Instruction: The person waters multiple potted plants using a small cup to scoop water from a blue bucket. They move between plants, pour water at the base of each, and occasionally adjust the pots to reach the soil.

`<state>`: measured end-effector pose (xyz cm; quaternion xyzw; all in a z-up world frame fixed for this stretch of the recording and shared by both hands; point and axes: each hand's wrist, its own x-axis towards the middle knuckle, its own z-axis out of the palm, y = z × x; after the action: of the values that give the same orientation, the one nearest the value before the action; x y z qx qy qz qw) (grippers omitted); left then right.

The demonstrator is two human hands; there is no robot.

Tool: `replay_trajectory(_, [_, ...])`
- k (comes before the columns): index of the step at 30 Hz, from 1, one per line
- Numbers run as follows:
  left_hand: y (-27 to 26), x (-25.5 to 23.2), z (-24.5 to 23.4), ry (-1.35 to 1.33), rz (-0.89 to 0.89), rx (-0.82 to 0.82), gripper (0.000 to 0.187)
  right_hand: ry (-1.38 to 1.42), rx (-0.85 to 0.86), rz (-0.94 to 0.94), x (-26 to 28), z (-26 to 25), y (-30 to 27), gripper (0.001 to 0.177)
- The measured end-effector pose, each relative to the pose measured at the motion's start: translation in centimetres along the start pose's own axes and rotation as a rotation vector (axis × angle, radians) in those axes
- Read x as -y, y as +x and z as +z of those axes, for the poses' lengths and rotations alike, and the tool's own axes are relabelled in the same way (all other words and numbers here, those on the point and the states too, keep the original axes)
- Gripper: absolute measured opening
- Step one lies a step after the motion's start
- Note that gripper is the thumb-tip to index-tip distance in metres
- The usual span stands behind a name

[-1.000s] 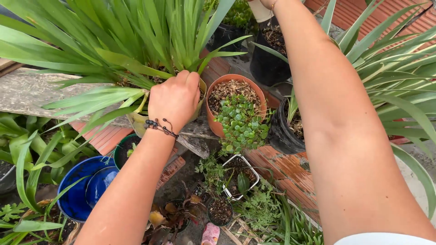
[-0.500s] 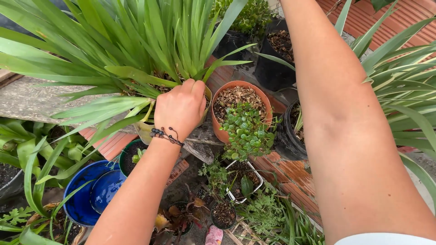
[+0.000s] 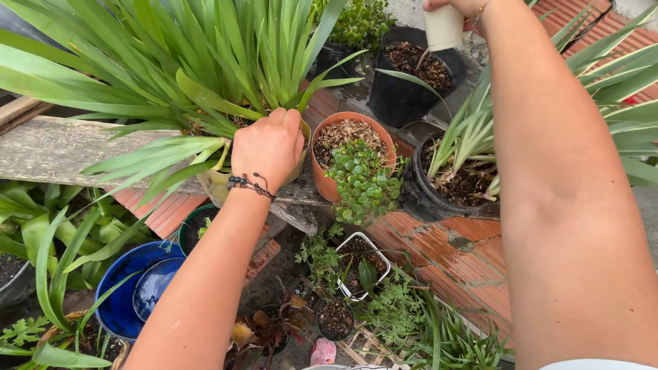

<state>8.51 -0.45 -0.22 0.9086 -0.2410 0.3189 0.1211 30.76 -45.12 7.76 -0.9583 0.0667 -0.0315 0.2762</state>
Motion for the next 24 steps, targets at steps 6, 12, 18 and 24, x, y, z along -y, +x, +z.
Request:
replay_trajectory(6, [-0.2, 0.1, 0.5, 0.010, 0.022, -0.013, 0.013, -0.272, 0.022, 0.050, -0.3, -2.2, -6.3, 0.066])
replay_trajectory(12, [-0.3, 0.1, 0.6, 0.030, 0.035, -0.027, 0.014, -0.381, 0.051, 0.025, -0.3, -1.9, -7.5, 0.073])
replay_trajectory(18, [-0.2, 0.2, 0.7, 0.038, 0.031, -0.030, 0.014, -0.315, 0.011, 0.019, -3.0, -0.7, -4.1, 0.062])
replay_trajectory(24, [-0.2, 0.3, 0.8, 0.028, 0.028, -0.031, 0.014, -0.269, -0.091, -0.103, -9.6, -0.3, 0.4, 0.056])
